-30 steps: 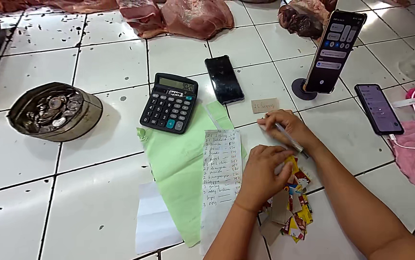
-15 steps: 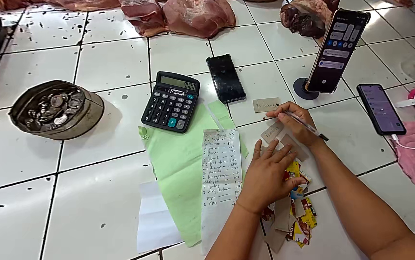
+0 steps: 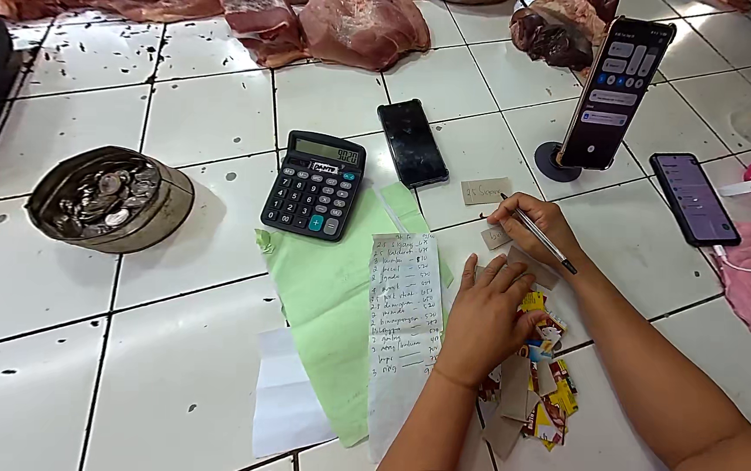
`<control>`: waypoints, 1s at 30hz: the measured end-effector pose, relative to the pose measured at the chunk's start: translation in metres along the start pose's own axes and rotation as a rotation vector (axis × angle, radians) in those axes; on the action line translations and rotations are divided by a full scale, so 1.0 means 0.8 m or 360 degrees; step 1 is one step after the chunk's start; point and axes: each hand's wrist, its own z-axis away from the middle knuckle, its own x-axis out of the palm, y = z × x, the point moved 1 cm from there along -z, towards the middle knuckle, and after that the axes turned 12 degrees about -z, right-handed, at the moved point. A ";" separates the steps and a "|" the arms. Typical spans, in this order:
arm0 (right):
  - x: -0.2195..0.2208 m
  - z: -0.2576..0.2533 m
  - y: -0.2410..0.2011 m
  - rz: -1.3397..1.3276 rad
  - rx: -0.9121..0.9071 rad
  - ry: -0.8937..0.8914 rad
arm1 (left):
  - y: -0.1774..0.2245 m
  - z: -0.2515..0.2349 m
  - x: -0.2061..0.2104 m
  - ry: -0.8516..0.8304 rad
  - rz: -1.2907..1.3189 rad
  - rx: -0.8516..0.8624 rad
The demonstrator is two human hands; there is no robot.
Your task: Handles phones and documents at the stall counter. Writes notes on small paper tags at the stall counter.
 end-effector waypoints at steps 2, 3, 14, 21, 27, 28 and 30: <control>0.000 0.000 0.001 0.0088 0.0012 -0.0032 | 0.001 0.000 0.002 0.0103 -0.0063 -0.0090; -0.001 0.000 0.002 0.0140 -0.0002 -0.0054 | 0.001 0.000 0.002 0.0154 -0.0097 -0.0158; -0.003 -0.003 -0.001 0.0345 0.0046 0.0093 | -0.003 0.000 -0.002 0.0339 -0.0224 -0.0402; -0.003 -0.003 -0.001 0.0387 0.0031 0.0143 | 0.002 0.001 0.001 0.0296 -0.0428 -0.0630; -0.003 0.003 -0.008 0.0137 -0.0039 -0.0158 | 0.000 0.001 0.003 0.0271 -0.0556 -0.0776; -0.001 0.005 -0.009 -0.0034 -0.0028 -0.0283 | 0.000 0.001 0.004 0.0250 -0.0570 -0.0786; 0.003 0.008 -0.016 -0.0523 0.0128 -0.0536 | 0.000 0.001 0.004 0.0243 -0.0581 -0.0768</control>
